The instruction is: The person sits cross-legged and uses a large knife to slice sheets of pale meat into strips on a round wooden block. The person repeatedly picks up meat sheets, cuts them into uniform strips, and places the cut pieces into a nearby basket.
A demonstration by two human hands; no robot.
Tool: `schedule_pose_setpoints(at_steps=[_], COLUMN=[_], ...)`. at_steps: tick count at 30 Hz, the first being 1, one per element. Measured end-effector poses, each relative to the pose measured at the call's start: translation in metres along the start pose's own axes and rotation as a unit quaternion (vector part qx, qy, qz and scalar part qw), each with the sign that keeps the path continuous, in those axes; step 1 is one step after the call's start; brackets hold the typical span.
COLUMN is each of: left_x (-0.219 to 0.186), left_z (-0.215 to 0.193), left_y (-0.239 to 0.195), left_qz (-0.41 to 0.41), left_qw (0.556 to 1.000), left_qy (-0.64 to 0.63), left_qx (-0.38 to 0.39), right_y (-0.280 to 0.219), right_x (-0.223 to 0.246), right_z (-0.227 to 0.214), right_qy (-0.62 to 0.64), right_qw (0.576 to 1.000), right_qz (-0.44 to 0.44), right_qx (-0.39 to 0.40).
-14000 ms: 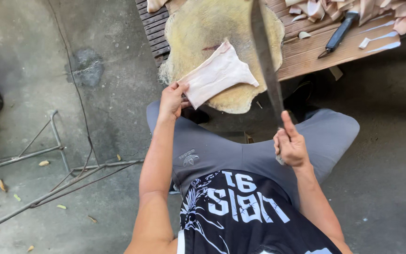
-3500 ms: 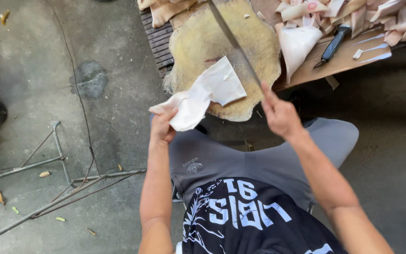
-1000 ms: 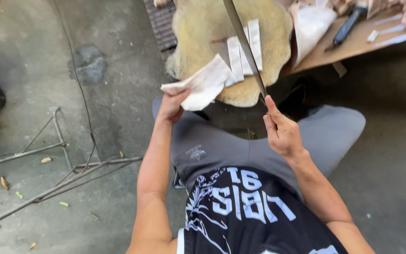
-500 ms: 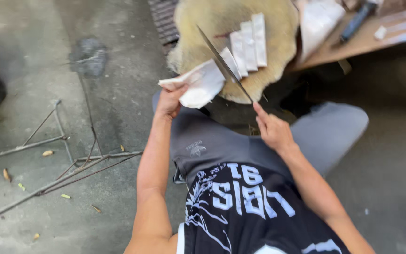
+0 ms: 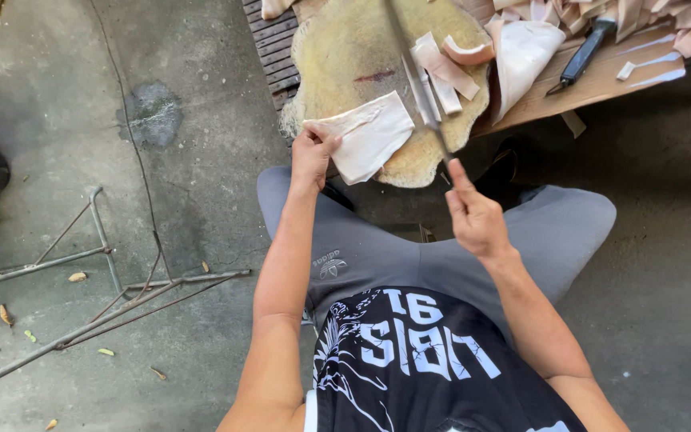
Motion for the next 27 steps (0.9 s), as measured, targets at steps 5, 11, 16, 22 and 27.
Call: schedule_pose_setpoints(at_steps=[5, 11, 16, 22, 27], left_x=[0.013, -0.009, -0.007, -0.020, -0.009], left_z=[-0.011, -0.008, -0.011, -0.001, -0.006], left_y=[0.000, -0.010, -0.005, -0.012, -0.010], left_qz=[0.021, -0.003, -0.005, -0.036, -0.004], left_qw=[0.999, 0.997, 0.998, 0.999, 0.999], left_qy=[-0.036, 0.081, 0.061, -0.009, 0.021], left_qx=[0.013, -0.007, -0.014, -0.014, -0.038], right_y=[-0.009, -0.009, -0.033, -0.025, -0.025], right_x=[-0.020, 0.045, 0.051, -0.041, -0.081], right_z=[0.043, -0.005, -0.043, 0.050, 0.032], right_qy=[-0.138, 0.029, 0.156, -0.162, -0.014], right_qw=[0.981, 0.996, 0.966, 0.986, 0.960], right_qz=[0.093, -0.089, -0.207, 0.007, 0.255], right_qx=[0.104, 0.012, -0.015, 0.049, 0.116])
Point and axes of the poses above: each hand's wrist, its own y-axis towards the middle knuckle, its own z-axis out of the palm, x = y × z, the point moved 7 cm from there along y, towards the middle knuckle, and after that the axes turned 9 degrees about z, right-handed, at the moved point
